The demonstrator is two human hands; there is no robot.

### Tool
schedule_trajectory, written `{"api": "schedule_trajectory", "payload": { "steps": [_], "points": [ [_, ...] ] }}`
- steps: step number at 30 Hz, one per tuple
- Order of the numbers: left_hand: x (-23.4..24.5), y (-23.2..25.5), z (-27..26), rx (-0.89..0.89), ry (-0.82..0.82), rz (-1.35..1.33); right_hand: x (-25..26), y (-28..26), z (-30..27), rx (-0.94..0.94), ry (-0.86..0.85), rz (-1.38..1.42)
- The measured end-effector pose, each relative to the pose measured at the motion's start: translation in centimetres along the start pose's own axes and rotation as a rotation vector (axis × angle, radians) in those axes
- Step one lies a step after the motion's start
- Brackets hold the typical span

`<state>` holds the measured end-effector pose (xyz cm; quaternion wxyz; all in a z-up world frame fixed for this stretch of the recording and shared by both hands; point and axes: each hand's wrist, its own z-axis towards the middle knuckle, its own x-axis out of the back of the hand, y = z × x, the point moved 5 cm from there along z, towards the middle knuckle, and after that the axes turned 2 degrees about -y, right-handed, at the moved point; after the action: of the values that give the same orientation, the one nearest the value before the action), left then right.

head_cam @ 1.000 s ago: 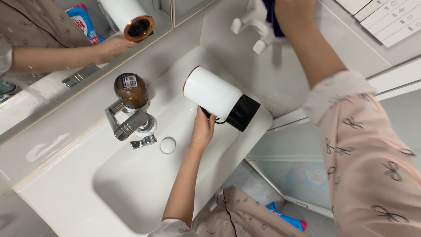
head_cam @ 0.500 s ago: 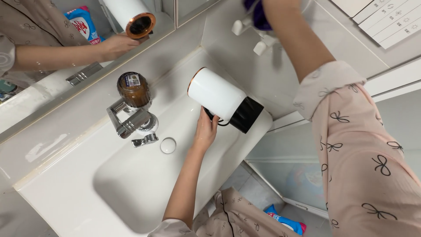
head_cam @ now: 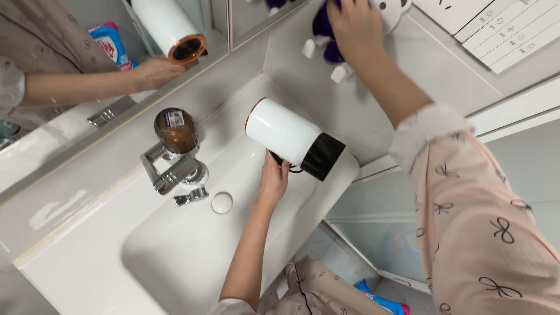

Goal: The person scrubs a white bathroom sink with a yellow sponge and water, then rinses the sponge and the sink basin. They dry the sink and surrounding counter with a purple cloth.

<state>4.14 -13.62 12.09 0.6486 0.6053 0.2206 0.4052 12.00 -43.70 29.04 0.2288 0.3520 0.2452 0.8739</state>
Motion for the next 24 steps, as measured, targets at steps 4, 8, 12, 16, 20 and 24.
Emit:
{"api": "schedule_trajectory", "payload": {
  "steps": [4, 8, 12, 16, 20, 24],
  "points": [
    [0.7, -0.1, -0.3, 0.038, -0.009, 0.031, 5.4, 1.0, -2.1, -0.126, -0.146, -0.016],
    [1.0, 0.4, 0.3, -0.037, 0.02, 0.02, 4.6, 5.8, -1.7, -0.265, -0.365, 0.01],
    [0.5, 0.0, 0.8, 0.059, 0.003, 0.002, 6.7, 3.2, -3.5, -0.211, -0.106, -0.092],
    [0.7, -1.0, 0.8, 0.11, 0.001, 0.008, 9.3, 0.1, -6.9, -0.344, -0.287, 0.206],
    [0.6, -1.2, 0.8, -0.053, 0.035, 0.019, 10.0, 5.9, -6.3, -0.439, -0.136, 0.218],
    [-0.2, -1.4, 1.3, 0.069, 0.008, -0.006, 7.8, 3.5, -6.7, -0.247, -0.191, -0.088]
  ]
}}
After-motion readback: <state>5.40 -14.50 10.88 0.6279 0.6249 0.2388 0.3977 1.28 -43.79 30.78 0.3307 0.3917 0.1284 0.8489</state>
